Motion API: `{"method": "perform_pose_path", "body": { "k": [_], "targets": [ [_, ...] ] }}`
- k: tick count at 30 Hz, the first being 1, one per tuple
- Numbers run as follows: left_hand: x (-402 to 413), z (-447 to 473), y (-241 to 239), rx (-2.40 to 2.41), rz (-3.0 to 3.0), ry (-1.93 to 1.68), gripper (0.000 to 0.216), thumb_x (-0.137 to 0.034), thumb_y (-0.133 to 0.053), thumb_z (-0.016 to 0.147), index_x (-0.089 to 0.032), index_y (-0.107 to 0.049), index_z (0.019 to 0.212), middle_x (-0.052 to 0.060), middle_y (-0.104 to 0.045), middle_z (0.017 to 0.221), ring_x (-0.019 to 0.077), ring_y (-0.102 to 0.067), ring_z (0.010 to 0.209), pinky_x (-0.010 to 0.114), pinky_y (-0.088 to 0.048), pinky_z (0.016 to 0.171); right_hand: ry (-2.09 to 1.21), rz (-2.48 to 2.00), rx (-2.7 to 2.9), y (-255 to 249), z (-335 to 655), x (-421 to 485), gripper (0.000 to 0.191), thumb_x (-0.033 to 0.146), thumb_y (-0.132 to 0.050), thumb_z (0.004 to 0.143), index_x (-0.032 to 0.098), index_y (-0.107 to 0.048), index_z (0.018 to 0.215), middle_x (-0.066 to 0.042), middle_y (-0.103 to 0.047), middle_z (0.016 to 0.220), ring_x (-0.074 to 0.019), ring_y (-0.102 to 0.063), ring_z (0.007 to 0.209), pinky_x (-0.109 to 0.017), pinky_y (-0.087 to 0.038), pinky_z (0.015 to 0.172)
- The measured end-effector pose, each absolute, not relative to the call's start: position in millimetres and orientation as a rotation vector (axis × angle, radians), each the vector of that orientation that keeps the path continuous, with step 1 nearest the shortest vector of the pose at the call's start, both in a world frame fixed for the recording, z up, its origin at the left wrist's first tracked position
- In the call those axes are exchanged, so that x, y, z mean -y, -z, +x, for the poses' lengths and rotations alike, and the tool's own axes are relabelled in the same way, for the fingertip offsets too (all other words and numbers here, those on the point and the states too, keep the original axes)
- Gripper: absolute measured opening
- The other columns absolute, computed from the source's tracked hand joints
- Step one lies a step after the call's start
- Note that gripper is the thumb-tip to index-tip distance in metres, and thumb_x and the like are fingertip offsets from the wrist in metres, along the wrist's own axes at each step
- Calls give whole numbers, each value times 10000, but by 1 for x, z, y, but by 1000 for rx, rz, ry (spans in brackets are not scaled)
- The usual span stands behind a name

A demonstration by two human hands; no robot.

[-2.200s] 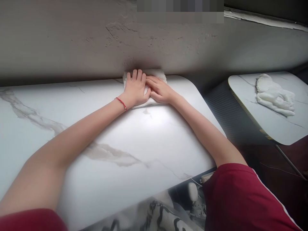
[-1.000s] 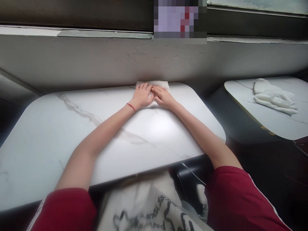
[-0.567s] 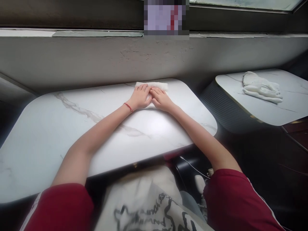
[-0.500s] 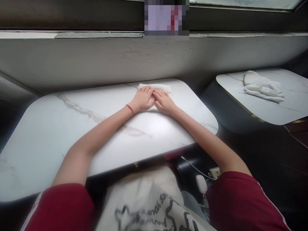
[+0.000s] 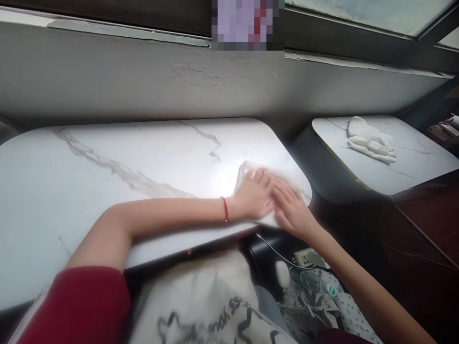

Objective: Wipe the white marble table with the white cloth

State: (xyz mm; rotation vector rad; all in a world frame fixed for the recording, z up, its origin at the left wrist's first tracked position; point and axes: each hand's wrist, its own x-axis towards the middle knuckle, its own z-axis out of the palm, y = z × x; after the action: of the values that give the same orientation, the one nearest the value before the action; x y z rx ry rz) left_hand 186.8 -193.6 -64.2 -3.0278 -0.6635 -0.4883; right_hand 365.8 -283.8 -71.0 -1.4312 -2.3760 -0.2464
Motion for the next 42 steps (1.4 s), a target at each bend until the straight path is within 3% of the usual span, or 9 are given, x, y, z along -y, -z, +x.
{"method": "perform_pose_path", "body": {
  "k": [9,19,33,42],
  "targets": [
    [101,257,62,780,-3096,606,627,-441,-523,947,-49,-541,1436,235,-502,1546,346,-479,1394,484,-330,1166,107,-1674,2207,82,428,195,618,297,-356,957,201,-399,1566,-139,-466,1603,-332,-415,1512,-609,-365,1232],
    [-1,257,62,1329,-2930,704,569,-318,-437,984,-57,-514,1483,211,-474,1582,364,-443,1424,513,-311,1178,-40,-1554,2226,80,430,36,573,381,-322,963,200,-523,1469,-110,-489,1594,-321,-420,1510,-594,-357,1229],
    [-18,252,54,1406,-2929,635,585,-340,-430,981,-54,-492,1488,217,-433,1598,396,-396,1442,531,-281,1185,-37,-1513,2258,76,427,16,540,373,-308,987,250,-505,1474,-74,-489,1595,-316,-425,1503,-584,-358,1229],
    [-3,246,51,1335,-2937,601,570,-344,-433,993,-62,-506,1482,223,-467,1565,368,-455,1392,495,-324,1155,22,-1462,2348,76,430,32,618,280,-335,903,162,-484,1491,-131,-476,1600,-314,-414,1513,-567,-368,1231]
  ]
}}
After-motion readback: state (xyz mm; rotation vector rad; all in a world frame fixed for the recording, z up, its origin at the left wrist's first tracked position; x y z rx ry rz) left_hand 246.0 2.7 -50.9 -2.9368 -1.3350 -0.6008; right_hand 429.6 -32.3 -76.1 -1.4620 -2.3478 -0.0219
